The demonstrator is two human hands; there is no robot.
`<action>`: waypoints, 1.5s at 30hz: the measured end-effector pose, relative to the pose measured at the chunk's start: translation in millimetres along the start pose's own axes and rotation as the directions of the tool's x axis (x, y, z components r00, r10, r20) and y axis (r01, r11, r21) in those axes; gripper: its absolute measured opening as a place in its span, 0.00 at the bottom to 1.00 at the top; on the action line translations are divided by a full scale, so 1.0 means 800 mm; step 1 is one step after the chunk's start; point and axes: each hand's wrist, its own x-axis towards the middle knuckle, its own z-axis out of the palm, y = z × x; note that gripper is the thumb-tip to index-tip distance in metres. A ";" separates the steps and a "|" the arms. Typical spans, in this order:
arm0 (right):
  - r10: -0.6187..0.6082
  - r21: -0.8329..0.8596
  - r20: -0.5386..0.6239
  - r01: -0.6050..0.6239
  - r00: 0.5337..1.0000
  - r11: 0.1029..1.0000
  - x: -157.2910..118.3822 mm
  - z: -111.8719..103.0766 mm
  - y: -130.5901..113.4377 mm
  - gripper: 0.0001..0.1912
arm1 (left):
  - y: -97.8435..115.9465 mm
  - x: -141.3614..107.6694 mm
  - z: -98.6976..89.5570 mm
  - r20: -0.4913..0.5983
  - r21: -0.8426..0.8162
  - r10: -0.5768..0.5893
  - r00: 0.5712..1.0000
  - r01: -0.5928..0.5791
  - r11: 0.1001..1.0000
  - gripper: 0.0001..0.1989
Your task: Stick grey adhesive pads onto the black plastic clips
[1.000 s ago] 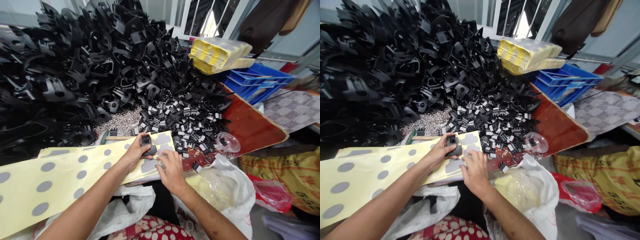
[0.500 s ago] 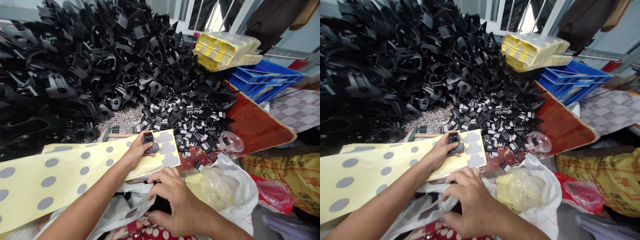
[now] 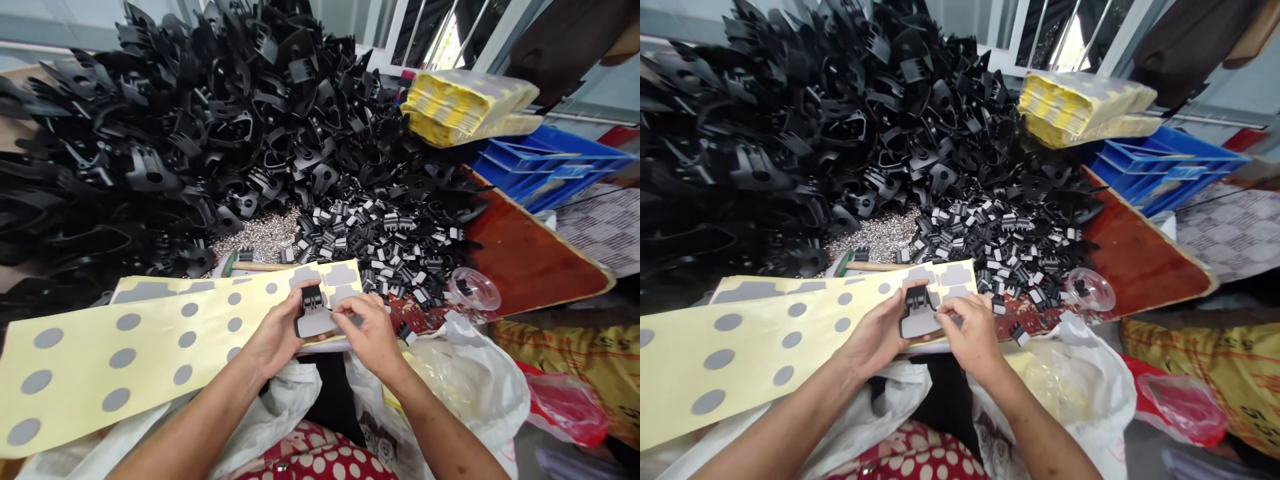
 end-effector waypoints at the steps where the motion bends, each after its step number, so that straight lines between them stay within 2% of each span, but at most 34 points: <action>1: 0.005 -0.004 0.001 -0.005 1.000 1.000 0.000 0.003 -0.001 0.05 | -0.001 0.001 0.000 0.000 -0.002 0.004 1.000 -0.004 1.000 0.22; 13: 0.022 -0.026 0.022 -0.021 1.000 0.999 0.002 0.011 0.000 0.06 | -0.002 0.002 -0.005 0.007 -0.004 0.009 1.000 -0.009 1.000 0.22; 17: -0.013 -0.067 0.026 0.015 1.000 0.998 0.003 0.013 0.001 0.06 | -0.005 0.000 -0.009 0.053 0.062 0.026 0.998 -0.029 0.998 0.28; 20: -0.101 -0.161 0.025 0.103 0.995 0.982 0.000 0.019 -0.003 0.05 | -0.018 0.004 -0.011 0.003 0.246 0.186 0.982 -0.181 0.952 0.28; 22: -0.157 -0.220 0.015 0.157 0.987 0.963 -0.003 0.024 -0.007 0.03 | -0.027 0.007 -0.011 -0.051 0.395 0.350 0.936 -0.303 0.867 0.24; 23: -0.179 -0.240 0.005 0.175 0.984 0.955 -0.005 0.027 -0.009 0.06 | -0.032 0.007 -0.011 -0.069 0.455 0.410 0.909 -0.337 0.824 0.22; 25: -0.213 -0.273 -0.016 0.201 0.977 0.941 -0.009 0.033 -0.014 0.15 | -0.039 0.007 -0.012 -0.111 0.511 0.452 0.885 -0.340 0.790 0.21; 27: -0.241 -0.319 -0.013 0.224 0.970 0.921 -0.015 0.037 -0.018 0.23 | -0.045 0.007 -0.013 -0.167 0.478 0.418 0.893 -0.298 0.827 0.21; 29: -0.271 -0.384 -0.007 0.248 0.962 0.889 -0.019 0.037 -0.020 0.24 | -0.048 0.005 -0.014 -0.206 0.420 0.385 0.900 -0.274 0.865 0.22; 31: -0.282 -0.451 -0.077 0.218 0.956 0.865 -0.021 0.032 -0.020 0.24 | -0.048 0.003 -0.015 -0.211 0.398 0.388 0.897 -0.284 0.872 0.23; 33: -0.248 -0.451 -0.192 0.139 0.949 0.881 -0.020 0.026 -0.017 0.28 | -0.044 -0.001 -0.016 -0.196 0.404 0.398 0.896 -0.296 0.866 0.25; 35: -0.150 -0.301 -0.204 0.084 0.967 0.950 -0.017 0.022 -0.013 0.28 | -0.039 -0.006 -0.016 -0.163 0.431 0.402 0.901 -0.301 0.850 0.27; 37: -0.033 -0.041 -0.072 0.030 0.997 0.999 -0.015 0.023 -0.009 0.22 | -0.033 -0.011 -0.015 -0.120 0.465 0.404 0.907 -0.308 0.830 0.30; 39: 0.015 0.126 0.042 -0.020 0.999 0.992 -0.014 0.027 -0.008 0.16 | -0.029 -0.014 -0.014 -0.084 0.471 0.379 0.922 -0.298 0.830 0.30; 40: 0.006 0.148 0.053 -0.014 0.999 0.989 -0.014 0.029 -0.009 0.14 | -0.028 -0.015 -0.013 -0.078 0.453 0.355 0.931 -0.284 0.845 0.30; 42: -0.050 0.116 -0.003 0.050 0.999 0.992 -0.015 0.032 -0.014 0.11 | -0.028 -0.017 -0.012 -0.087 0.364 0.283 0.955 -0.234 0.902 0.31; 45: -0.120 0.076 -0.113 0.129 0.986 0.989 -0.014 0.033 -0.021 0.09 | -0.027 -0.018 -0.013 -0.090 0.129 0.167 0.982 -0.154 0.979 0.30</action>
